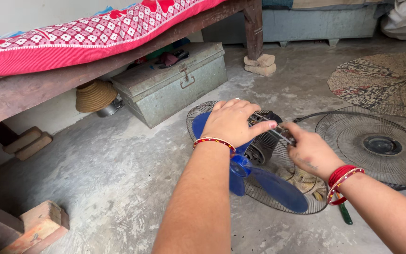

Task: The person reassembles a table fan by hand, attaching the front grille, then the rear grille, and using a screwdriver to tighten the securing screw. The fan is placed on the floor during the process.

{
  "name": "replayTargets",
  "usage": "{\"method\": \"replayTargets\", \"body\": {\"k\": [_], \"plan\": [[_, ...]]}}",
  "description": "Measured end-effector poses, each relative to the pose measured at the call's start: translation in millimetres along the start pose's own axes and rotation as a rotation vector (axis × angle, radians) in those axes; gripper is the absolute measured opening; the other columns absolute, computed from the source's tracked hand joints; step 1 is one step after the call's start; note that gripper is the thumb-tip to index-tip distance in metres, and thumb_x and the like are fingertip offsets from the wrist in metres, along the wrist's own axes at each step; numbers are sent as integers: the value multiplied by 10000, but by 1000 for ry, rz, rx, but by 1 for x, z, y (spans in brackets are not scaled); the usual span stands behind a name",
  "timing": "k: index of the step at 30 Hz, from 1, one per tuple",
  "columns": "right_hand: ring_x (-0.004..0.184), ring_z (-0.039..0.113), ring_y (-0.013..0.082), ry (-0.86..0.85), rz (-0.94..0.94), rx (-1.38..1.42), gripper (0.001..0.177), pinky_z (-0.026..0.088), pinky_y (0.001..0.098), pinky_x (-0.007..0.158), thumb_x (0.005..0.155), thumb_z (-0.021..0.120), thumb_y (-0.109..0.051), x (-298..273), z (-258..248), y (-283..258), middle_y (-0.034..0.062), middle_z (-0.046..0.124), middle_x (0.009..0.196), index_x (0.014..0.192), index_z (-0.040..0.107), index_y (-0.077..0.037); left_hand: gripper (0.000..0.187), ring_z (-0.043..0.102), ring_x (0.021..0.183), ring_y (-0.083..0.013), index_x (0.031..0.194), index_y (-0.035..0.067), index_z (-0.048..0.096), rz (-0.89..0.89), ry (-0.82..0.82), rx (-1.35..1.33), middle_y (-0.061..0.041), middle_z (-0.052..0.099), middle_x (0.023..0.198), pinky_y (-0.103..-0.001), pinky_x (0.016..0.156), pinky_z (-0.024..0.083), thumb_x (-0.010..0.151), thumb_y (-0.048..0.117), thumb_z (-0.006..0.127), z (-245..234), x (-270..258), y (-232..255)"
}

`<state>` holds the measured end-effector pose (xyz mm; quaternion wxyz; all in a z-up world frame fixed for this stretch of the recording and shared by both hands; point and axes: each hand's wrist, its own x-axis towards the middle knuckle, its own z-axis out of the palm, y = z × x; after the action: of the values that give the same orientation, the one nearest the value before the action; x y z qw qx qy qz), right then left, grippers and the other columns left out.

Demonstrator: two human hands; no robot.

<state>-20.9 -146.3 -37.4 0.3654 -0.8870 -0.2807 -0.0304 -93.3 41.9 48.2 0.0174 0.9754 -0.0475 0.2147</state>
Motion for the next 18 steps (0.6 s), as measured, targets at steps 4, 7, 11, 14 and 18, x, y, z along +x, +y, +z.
{"method": "replayTargets", "body": {"k": [4,7,11,14,18], "plan": [[970,704,422,132,39,-92,432,549,488,833,921,602,-123,1,3,1,215,750,997,1340,610,-228,493,566,1235,-222,1266,199,648,128,104,95,-15,677,1263,-446,1016,390,805,374,635,3,-8,-16],[947,711,402,224,-22,-68,347,560,483,808,931,633,-156,5,3,-3,189,750,992,1272,659,-211,335,629,1164,-223,1240,216,642,67,104,273,-2,697,1197,-474,961,457,932,135,537,12,-3,-14],[941,725,358,281,-132,5,318,575,464,787,933,625,-210,16,3,-16,143,750,1027,1243,696,-230,248,687,1030,-248,1151,180,635,51,136,456,-32,702,1055,-512,886,511,917,168,555,12,-13,-27],[940,710,358,284,-138,-161,311,560,468,789,950,651,-351,28,4,-28,120,756,1016,1246,709,-277,187,716,971,-256,1095,174,632,-8,107,437,-39,711,1035,-513,835,542,926,155,553,11,-20,-40],[935,722,315,192,-73,-281,350,560,458,776,932,634,-431,35,12,-40,62,776,1010,1266,694,-348,161,732,935,-309,1054,149,630,-117,70,305,-66,728,1049,-474,751,591,922,118,544,16,-28,-49]]}}
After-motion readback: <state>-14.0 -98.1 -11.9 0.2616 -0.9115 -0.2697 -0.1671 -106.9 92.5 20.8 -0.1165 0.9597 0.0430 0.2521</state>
